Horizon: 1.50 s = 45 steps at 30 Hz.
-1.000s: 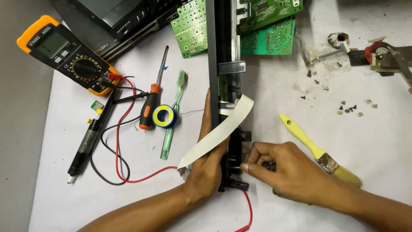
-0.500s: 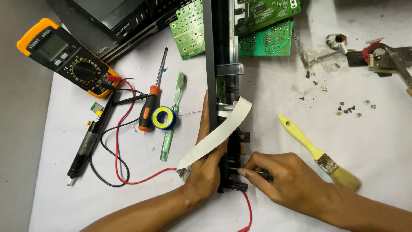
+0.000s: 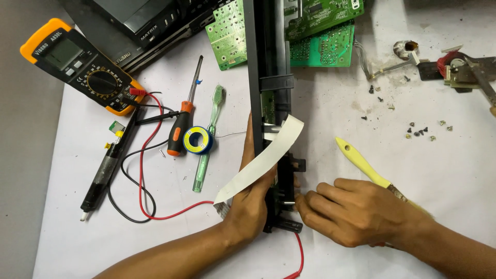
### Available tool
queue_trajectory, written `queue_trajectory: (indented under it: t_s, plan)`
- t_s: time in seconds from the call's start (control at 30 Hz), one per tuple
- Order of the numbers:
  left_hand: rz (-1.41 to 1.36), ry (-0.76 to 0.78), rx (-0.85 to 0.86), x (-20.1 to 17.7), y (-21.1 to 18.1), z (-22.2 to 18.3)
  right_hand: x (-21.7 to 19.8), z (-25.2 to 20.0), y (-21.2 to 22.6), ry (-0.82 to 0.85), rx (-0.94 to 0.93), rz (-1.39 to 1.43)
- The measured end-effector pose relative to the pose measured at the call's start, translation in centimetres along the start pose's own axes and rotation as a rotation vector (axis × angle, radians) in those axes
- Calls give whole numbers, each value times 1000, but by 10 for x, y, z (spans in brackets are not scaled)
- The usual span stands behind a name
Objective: Disassembling an electronic device by removing screws and disconnecting internal ribbon cables and circuit boards.
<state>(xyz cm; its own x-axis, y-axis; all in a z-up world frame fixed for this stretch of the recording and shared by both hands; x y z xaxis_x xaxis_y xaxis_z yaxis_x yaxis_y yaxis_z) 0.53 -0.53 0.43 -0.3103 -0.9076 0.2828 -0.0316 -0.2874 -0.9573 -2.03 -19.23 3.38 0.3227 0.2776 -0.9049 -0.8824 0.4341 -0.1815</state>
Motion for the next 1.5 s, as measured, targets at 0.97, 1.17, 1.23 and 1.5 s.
queue_trajectory:
  t_s: [0.97, 1.17, 1.23, 1.5]
  plan:
    - [149, 67, 202, -6, 1, 1, 25, -9, 19, 172, 832, 742]
    - [171, 68, 197, -7, 4, 0, 24, -8, 17, 253, 979, 845]
    - [170, 67, 186, -7, 4, 0, 24, -8, 17, 272, 991, 845]
    - [-40, -212, -265, -12, 9, 1, 11, -7, 16, -9, 636, 500]
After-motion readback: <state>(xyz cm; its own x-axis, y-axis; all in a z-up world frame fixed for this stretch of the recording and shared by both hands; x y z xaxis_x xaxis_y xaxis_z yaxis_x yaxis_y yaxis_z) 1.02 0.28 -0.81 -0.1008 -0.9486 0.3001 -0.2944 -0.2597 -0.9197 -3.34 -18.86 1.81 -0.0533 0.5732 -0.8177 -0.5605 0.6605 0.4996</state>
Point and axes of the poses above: each hand's wrist, its own z-axis towards the middle knuckle, its own x-axis out of the palm, y = z × x, the point moved 1 cm from there along z, towards the middle knuckle, and after that the axes turned 3 degrees about x, right-handed, at the moved point
